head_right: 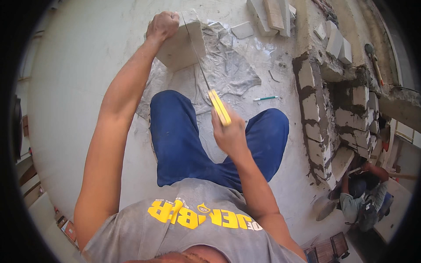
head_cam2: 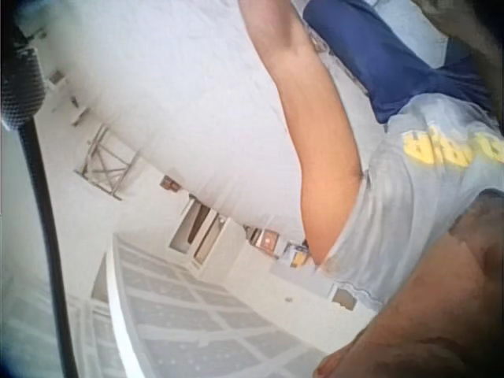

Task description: The person measures a brick using a tape measure and cuts into it with a hand saw.

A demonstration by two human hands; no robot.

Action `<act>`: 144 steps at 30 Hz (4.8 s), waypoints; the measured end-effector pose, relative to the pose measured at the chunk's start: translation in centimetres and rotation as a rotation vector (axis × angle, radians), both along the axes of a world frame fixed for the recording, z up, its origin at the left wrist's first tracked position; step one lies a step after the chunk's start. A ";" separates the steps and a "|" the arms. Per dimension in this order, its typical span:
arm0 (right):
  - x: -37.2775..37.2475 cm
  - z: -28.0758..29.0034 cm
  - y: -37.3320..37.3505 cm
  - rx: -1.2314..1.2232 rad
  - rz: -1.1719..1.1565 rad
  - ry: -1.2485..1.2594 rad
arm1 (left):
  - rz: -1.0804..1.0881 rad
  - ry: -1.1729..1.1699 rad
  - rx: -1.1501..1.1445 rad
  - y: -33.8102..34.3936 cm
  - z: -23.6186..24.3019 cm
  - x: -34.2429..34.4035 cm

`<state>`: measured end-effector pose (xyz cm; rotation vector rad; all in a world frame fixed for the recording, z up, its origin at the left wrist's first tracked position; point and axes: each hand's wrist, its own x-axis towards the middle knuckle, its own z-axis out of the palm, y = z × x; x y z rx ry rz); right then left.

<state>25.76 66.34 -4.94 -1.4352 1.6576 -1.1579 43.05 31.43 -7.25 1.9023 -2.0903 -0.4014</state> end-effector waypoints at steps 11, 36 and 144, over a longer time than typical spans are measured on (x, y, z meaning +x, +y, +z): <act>0.2 1.8 1.7 0.222 -0.003 -0.073 | 0.056 -0.005 0.012 -1.0 0.4 0.7; 1.4 -1.0 1.6 0.085 -0.054 -0.029 | -0.338 -0.287 -0.113 -2.3 -0.6 1.0; 1.4 -5.8 -3.8 0.040 -0.014 0.066 | -0.356 -0.187 -0.101 -2.4 -0.6 2.0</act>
